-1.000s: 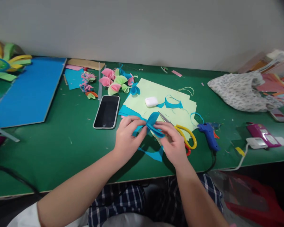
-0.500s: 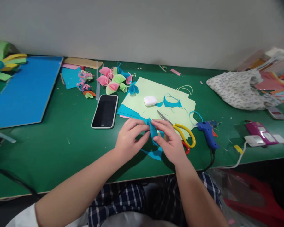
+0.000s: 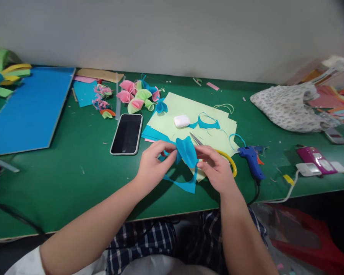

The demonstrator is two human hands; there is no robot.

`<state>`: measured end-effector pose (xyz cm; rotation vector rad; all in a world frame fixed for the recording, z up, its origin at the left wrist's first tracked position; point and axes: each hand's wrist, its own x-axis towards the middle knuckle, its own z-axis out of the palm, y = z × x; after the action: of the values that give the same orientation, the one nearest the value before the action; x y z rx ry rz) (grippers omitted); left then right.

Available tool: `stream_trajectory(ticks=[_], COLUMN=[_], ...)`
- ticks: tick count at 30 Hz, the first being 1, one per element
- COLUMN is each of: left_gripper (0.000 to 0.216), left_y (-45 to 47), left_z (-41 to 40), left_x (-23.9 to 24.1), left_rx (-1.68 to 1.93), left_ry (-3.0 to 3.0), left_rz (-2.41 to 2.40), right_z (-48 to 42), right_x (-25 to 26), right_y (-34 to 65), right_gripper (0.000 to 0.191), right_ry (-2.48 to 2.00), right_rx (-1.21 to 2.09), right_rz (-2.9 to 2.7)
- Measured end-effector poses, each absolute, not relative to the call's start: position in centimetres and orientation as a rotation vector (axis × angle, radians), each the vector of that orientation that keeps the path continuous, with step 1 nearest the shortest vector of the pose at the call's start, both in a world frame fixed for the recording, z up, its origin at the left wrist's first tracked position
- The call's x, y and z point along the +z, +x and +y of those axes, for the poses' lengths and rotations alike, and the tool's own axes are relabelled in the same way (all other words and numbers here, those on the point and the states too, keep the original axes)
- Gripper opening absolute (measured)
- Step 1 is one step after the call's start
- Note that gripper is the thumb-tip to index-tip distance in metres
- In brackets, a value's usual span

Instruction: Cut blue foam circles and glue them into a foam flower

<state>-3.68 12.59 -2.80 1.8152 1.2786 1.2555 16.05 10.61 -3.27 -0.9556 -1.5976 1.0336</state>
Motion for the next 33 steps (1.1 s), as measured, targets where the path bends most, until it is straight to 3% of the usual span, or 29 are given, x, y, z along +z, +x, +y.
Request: stream_trajectory(ticks=[12, 23, 33], left_gripper=[0.006, 0.01, 0.007], left_y=[-3.27, -3.38, -3.4], left_z=[12.34, 12.37, 12.32], left_x=[-2.26, -2.12, -2.44], left_rx=[1.199, 1.121, 1.139], left_ry=[1.708, 1.551, 1.627], left_rz=[1.183, 1.171, 1.126], right_z=[10.5, 10.52, 10.65], right_x=[-3.45, -2.81, -3.31], right_y=[15.41, 15.78, 15.48], right_gripper=[0.046, 0.028, 0.025], right_ry=[-0.993, -0.926, -0.94], right_rx=[1.074, 1.055, 1.014], right_rz=[-1.569, -1.625, -1.551])
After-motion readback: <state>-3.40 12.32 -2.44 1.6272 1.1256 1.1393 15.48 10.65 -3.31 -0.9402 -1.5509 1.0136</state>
